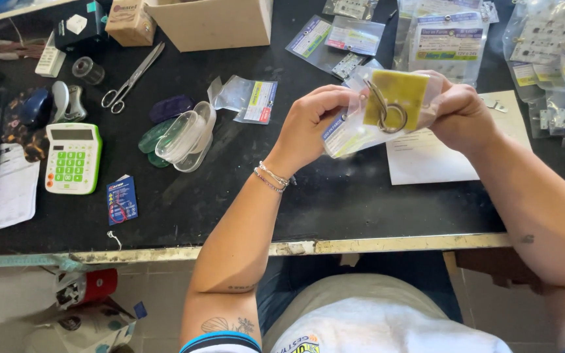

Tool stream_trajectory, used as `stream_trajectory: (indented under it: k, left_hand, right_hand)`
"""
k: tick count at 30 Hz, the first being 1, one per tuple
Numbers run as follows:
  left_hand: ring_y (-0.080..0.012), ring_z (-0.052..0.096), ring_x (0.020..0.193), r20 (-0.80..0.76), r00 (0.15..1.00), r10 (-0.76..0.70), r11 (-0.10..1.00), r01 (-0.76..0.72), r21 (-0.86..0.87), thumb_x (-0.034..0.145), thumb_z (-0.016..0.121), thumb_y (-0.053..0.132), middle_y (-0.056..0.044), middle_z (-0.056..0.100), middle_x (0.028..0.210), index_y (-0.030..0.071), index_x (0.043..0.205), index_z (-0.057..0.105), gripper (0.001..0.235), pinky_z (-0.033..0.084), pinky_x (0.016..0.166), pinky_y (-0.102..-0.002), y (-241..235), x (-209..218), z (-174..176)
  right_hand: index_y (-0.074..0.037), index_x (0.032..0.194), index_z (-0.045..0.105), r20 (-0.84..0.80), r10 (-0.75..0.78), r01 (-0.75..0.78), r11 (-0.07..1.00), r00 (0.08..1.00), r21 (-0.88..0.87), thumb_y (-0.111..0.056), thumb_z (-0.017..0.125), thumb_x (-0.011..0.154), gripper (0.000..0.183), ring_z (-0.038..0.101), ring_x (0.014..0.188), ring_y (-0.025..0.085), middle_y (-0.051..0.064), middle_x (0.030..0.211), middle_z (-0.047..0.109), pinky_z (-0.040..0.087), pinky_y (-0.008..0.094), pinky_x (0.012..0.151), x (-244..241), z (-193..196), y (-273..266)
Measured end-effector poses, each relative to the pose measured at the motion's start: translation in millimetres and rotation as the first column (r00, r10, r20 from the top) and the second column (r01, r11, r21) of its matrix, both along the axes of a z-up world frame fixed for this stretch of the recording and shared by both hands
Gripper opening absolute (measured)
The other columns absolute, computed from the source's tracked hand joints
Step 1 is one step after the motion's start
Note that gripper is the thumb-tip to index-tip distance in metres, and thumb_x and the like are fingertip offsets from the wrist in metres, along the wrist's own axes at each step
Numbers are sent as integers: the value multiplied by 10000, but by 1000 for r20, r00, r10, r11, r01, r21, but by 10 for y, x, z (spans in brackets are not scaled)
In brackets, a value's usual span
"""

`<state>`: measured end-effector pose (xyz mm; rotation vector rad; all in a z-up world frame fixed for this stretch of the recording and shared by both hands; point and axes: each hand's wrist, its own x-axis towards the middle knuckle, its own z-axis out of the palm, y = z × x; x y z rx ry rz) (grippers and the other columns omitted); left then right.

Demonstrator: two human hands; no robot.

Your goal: The person sorts small plastic bags containing electronic components on a cluttered workbench. They pick up each bag, briefly inspect it, and place it into a growing stack. The person also handles a printed document and a small metal clip during the process.

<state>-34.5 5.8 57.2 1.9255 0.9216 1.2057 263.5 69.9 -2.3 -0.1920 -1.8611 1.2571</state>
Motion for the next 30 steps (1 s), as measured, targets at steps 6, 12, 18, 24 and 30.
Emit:
stream_trajectory:
  k: [6, 12, 18, 24, 30]
  left_hand:
    - [-177, 703, 1055, -41, 997, 69, 997, -70, -27, 951, 506, -78, -36, 746, 1155, 192, 1130, 763, 414, 547, 825, -260, -21, 8, 71]
    - [-165, 700, 1087, -31, 996, 82, 994, -84, -68, 948, 452, -85, -30, 747, 1162, 204, 1131, 765, 463, 564, 866, -259, -27, -28, 158]
    - [-168, 689, 1126, 7, 997, 78, 993, -77, -84, 938, 448, -78, -35, 739, 1188, 186, 1159, 751, 458, 541, 926, -265, -56, -31, 226]
    - [-164, 693, 1166, 67, 997, 26, 993, -17, -120, 951, 445, -60, -35, 742, 1213, 159, 1195, 719, 426, 563, 986, -278, -109, -8, 261]
    - [-156, 731, 1047, 180, 982, 50, 989, -24, -145, 1040, 568, 241, -43, 776, 1121, 267, 1316, 633, 284, 572, 902, -324, -77, 52, 139]
  right_hand:
    - [-164, 924, 735, 88, -178, 137, 925, 980, 354, -29, 657, 997, 172, 599, 1232, 304, 141, 1361, 607, 532, 434, 1028, -114, 204, -124]
    - [-170, 810, 773, 113, -334, 236, 830, 936, 505, 89, 583, 1031, 390, 565, 1163, 255, 98, 1258, 677, 485, 430, 1048, -235, 457, -284]
    - [-29, 1094, 656, 140, -365, 308, 898, 920, 315, 65, 623, 1011, 129, 612, 1147, 259, 204, 1297, 589, 541, 356, 1024, -338, 421, -338]
    - [10, 1335, 547, 198, -474, 360, 829, 858, 427, -148, 711, 991, 413, 615, 1191, 310, 203, 1306, 594, 517, 425, 1062, -419, 491, -434]
    - [6, 1060, 734, 289, -466, 465, 882, 836, 77, -66, 821, 914, 185, 693, 929, 165, 119, 982, 738, 575, 314, 844, -360, 122, -379]
